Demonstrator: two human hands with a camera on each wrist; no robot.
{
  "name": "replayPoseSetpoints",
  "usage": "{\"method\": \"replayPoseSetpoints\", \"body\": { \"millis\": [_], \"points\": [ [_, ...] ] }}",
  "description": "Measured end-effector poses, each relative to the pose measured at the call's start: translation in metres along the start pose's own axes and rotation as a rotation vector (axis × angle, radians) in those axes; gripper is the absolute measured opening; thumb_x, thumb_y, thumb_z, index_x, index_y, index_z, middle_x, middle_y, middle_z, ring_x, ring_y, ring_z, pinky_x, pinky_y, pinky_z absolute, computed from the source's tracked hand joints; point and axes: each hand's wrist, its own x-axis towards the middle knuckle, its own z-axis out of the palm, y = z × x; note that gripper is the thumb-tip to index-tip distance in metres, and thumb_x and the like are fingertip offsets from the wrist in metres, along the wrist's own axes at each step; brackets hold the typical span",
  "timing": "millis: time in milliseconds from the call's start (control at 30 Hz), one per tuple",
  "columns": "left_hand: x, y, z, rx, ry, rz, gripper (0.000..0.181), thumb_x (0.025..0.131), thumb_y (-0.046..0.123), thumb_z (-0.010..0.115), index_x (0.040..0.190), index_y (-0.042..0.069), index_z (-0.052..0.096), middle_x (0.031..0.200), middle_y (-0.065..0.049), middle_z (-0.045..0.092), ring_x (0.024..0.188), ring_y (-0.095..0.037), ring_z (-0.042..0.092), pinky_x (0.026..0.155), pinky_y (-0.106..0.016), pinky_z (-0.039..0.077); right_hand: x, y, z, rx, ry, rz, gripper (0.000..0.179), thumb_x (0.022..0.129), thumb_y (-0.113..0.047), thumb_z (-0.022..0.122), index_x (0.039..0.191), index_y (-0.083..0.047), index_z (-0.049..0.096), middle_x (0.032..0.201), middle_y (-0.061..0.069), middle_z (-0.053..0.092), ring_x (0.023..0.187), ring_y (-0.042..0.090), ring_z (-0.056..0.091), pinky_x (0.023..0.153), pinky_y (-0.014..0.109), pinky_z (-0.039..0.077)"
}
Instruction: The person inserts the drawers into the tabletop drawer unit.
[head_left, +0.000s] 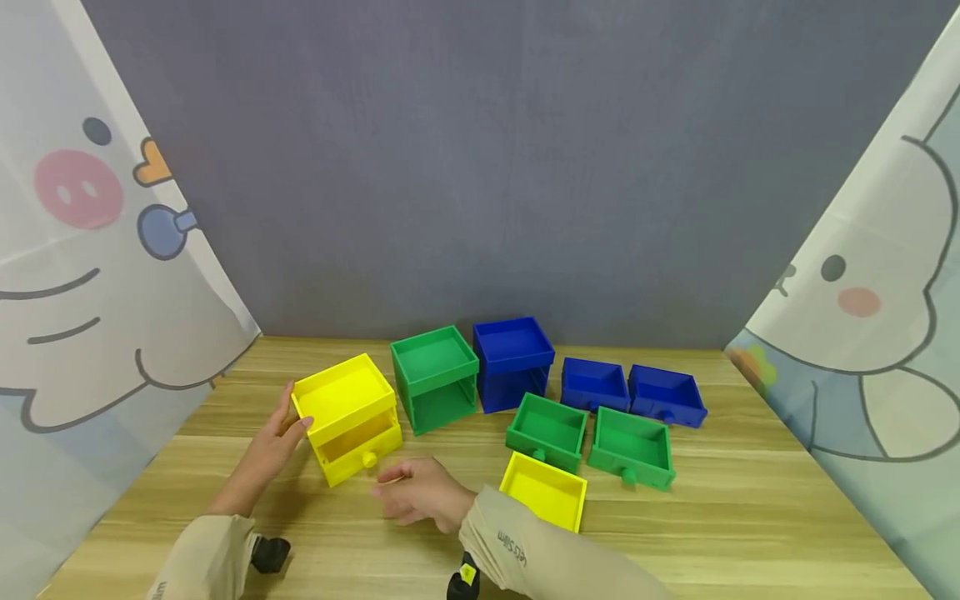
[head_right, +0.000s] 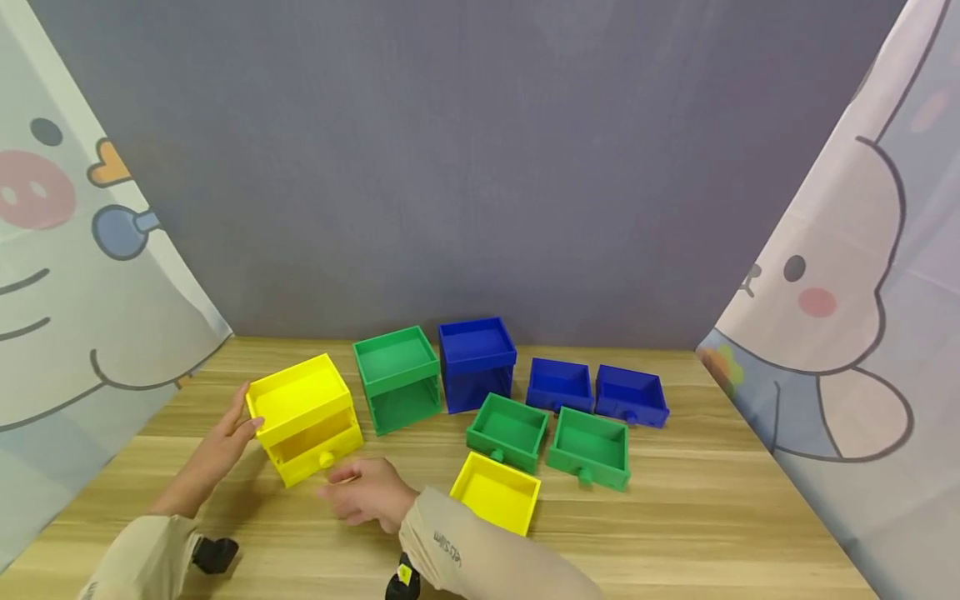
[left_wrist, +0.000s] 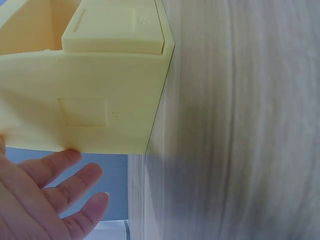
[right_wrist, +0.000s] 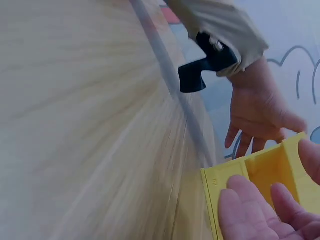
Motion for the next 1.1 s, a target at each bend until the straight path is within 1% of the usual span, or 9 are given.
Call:
{"method": "replayPoseSetpoints", "body": {
  "millis": [133, 233, 400, 467, 600, 700, 800, 933, 1100],
  "points": [
    [-0.002, 0.000, -0.002, 0.003, -0.008, 0.001, 0.075, 0.104, 0.032, 0.038, 0.150, 0.018, -0.019, 0.145, -0.039, 0.018, 0.131, -0.057, 0.022, 0.102, -0.066, 0.023, -0.015, 0.004, -0.012, -0.017, -0.029, 0.007, 0.019, 0.090, -0.009, 0.066, 0.106, 0.001, 0.066, 0.096, 0.012, 0.071, 0.083, 0.031, 0.069, 0.071, 0.042, 0.056],
    [-0.004, 0.000, -0.004, 0.001, -0.005, 0.010, 0.075, 0.104, 0.033, 0.037, 0.150, 0.019, -0.020, 0.146, -0.041, 0.015, 0.131, -0.058, 0.020, 0.101, -0.068, 0.021, -0.024, 0.006, -0.020, -0.014, -0.054, 0.002, 0.019, 0.091, -0.009, 0.065, 0.106, 0.002, 0.066, 0.097, 0.012, 0.070, 0.084, 0.032, 0.069, 0.072, 0.042, 0.055],
    [-0.004, 0.000, -0.006, -0.006, -0.008, 0.034, 0.075, 0.105, 0.033, 0.037, 0.150, 0.018, -0.021, 0.146, -0.041, 0.011, 0.131, -0.058, 0.020, 0.100, -0.068, 0.021, -0.036, 0.009, -0.035, -0.046, -0.088, 0.019, 0.021, 0.092, -0.012, 0.064, 0.108, 0.002, 0.067, 0.093, 0.010, 0.070, 0.082, 0.029, 0.069, 0.072, 0.040, 0.055],
    [-0.004, 0.000, -0.006, -0.010, -0.011, 0.035, 0.075, 0.105, 0.032, 0.037, 0.150, 0.018, -0.020, 0.146, -0.042, 0.013, 0.131, -0.058, 0.021, 0.100, -0.068, 0.022, -0.039, 0.012, -0.041, -0.050, -0.098, 0.023, 0.022, 0.093, -0.012, 0.063, 0.109, 0.003, 0.066, 0.093, 0.010, 0.070, 0.082, 0.028, 0.069, 0.072, 0.039, 0.055],
    [-0.004, 0.000, -0.004, -0.028, -0.011, 0.035, 0.074, 0.105, 0.031, 0.037, 0.150, 0.017, -0.020, 0.145, -0.042, 0.013, 0.131, -0.058, 0.021, 0.101, -0.068, 0.021, -0.045, 0.019, -0.052, -0.018, -0.115, 0.013, 0.025, 0.094, -0.011, 0.061, 0.112, 0.005, 0.064, 0.094, 0.013, 0.070, 0.084, 0.030, 0.069, 0.074, 0.040, 0.055],
    [-0.002, 0.000, -0.002, -0.037, -0.012, 0.043, 0.074, 0.105, 0.028, 0.037, 0.150, 0.016, -0.020, 0.145, -0.042, 0.014, 0.131, -0.057, 0.021, 0.101, -0.067, 0.021, -0.050, 0.022, -0.059, 0.003, -0.115, 0.013, 0.025, 0.095, -0.011, 0.060, 0.113, 0.006, 0.063, 0.092, 0.010, 0.069, 0.085, 0.029, 0.069, 0.075, 0.041, 0.055],
    [-0.002, -0.001, 0.000, -0.036, -0.007, 0.045, 0.073, 0.105, 0.026, 0.037, 0.150, 0.014, -0.019, 0.145, -0.042, 0.015, 0.131, -0.058, 0.021, 0.101, -0.067, 0.021, -0.056, 0.024, -0.065, -0.001, -0.121, 0.028, 0.025, 0.096, -0.012, 0.059, 0.112, 0.007, 0.063, 0.089, 0.006, 0.069, 0.081, 0.025, 0.069, 0.075, 0.039, 0.055],
    [-0.003, -0.001, 0.000, -0.038, -0.004, 0.046, 0.073, 0.105, 0.027, 0.037, 0.150, 0.015, -0.019, 0.146, -0.042, 0.012, 0.132, -0.057, 0.020, 0.101, -0.067, 0.021, -0.065, 0.027, -0.069, -0.031, -0.129, 0.048, 0.023, 0.096, -0.014, 0.059, 0.109, 0.005, 0.065, 0.085, 0.004, 0.069, 0.073, 0.017, 0.066, 0.071, 0.035, 0.055],
    [-0.002, 0.000, 0.001, -0.049, 0.001, 0.069, 0.073, 0.105, 0.025, 0.038, 0.150, 0.012, -0.018, 0.145, -0.042, 0.015, 0.131, -0.057, 0.022, 0.101, -0.066, 0.022, -0.077, 0.031, -0.077, -0.062, -0.137, 0.059, 0.022, 0.095, -0.014, 0.060, 0.107, 0.004, 0.066, 0.083, 0.006, 0.069, 0.071, 0.017, 0.066, 0.069, 0.034, 0.055]
  ]
}}
